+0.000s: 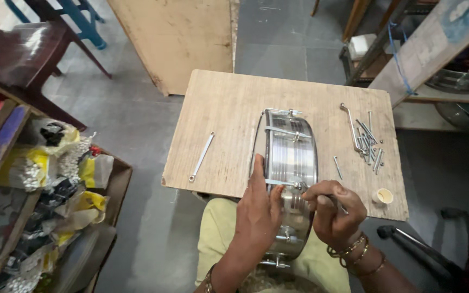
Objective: The person assembles a drum by attaching metal hardware to the shell using a small wrench and their hands. The person also handles a small cup and places components onto a repair bench.
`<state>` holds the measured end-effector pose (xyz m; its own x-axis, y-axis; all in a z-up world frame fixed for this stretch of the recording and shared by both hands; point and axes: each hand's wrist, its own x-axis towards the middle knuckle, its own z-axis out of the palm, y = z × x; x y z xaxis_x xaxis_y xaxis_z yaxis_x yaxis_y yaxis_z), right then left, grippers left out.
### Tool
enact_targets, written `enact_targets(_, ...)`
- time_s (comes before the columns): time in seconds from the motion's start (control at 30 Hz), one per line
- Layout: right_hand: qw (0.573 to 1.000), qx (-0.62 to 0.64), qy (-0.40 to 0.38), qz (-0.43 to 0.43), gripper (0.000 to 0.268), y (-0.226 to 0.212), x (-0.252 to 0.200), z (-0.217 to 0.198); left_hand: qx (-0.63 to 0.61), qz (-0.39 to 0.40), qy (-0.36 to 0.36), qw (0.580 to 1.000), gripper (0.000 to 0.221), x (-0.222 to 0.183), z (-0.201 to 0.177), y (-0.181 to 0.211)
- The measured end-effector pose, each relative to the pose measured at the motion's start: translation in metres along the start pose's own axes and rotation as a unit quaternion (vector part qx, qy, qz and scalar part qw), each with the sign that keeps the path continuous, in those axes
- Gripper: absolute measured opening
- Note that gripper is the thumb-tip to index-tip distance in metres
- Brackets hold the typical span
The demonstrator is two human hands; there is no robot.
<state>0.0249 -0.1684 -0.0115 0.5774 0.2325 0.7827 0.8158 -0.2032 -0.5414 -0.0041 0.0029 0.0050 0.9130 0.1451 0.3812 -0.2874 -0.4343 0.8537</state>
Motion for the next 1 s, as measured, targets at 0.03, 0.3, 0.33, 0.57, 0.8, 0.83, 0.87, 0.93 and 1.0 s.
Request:
enact_targets(0.03,1.0,-0.002,0.004,0.009,0.037,0.002,0.0,0.0,0.003,-0.001,-0.003,1.0,0.071,0.0,0.0,0.0)
enact_targets(0.3,0.989,-0.024,0.003,0.144,0.036,-0.017,0.04,0.002,0.009,-0.042,-0.03,0.999,0.069,0.0,0.0,0.0)
enact_targets(0.33,0.982,-0.018,-0.001,0.19,0.035,-0.018,0.049,0.001,0.013,-0.023,-0.02,0.999,0.069,0.0,0.002,0.0)
enact_targets(0.57,0.956,-0.023,-0.017,0.292,0.035,-0.024,0.086,0.003,0.034,-0.024,-0.007,0.999,0.069,0.003,0.011,-0.008)
enact_targets(0.8,0.941,-0.001,0.0,0.339,0.037,-0.02,0.092,0.005,0.052,-0.118,-0.063,0.99,0.072,0.005,0.012,-0.004)
enact_targets(0.83,0.937,0.003,0.004,0.35,0.037,-0.019,0.091,0.005,0.036,-0.066,-0.038,0.996,0.071,0.005,0.011,-0.004)
enact_targets(0.87,0.933,0.007,0.008,0.36,0.037,-0.018,0.089,0.004,0.02,-0.014,-0.013,1.0,0.071,0.006,0.011,-0.004)
enact_targets(0.93,0.939,0.015,0.022,0.342,0.037,-0.016,0.086,0.004,0.008,0.046,0.013,0.999,0.072,0.01,0.01,-0.005)
enact_targets(1.0,0.943,0.02,0.028,0.331,0.037,-0.015,0.081,0.003,0.015,0.057,0.014,0.998,0.076,0.022,0.011,-0.006)
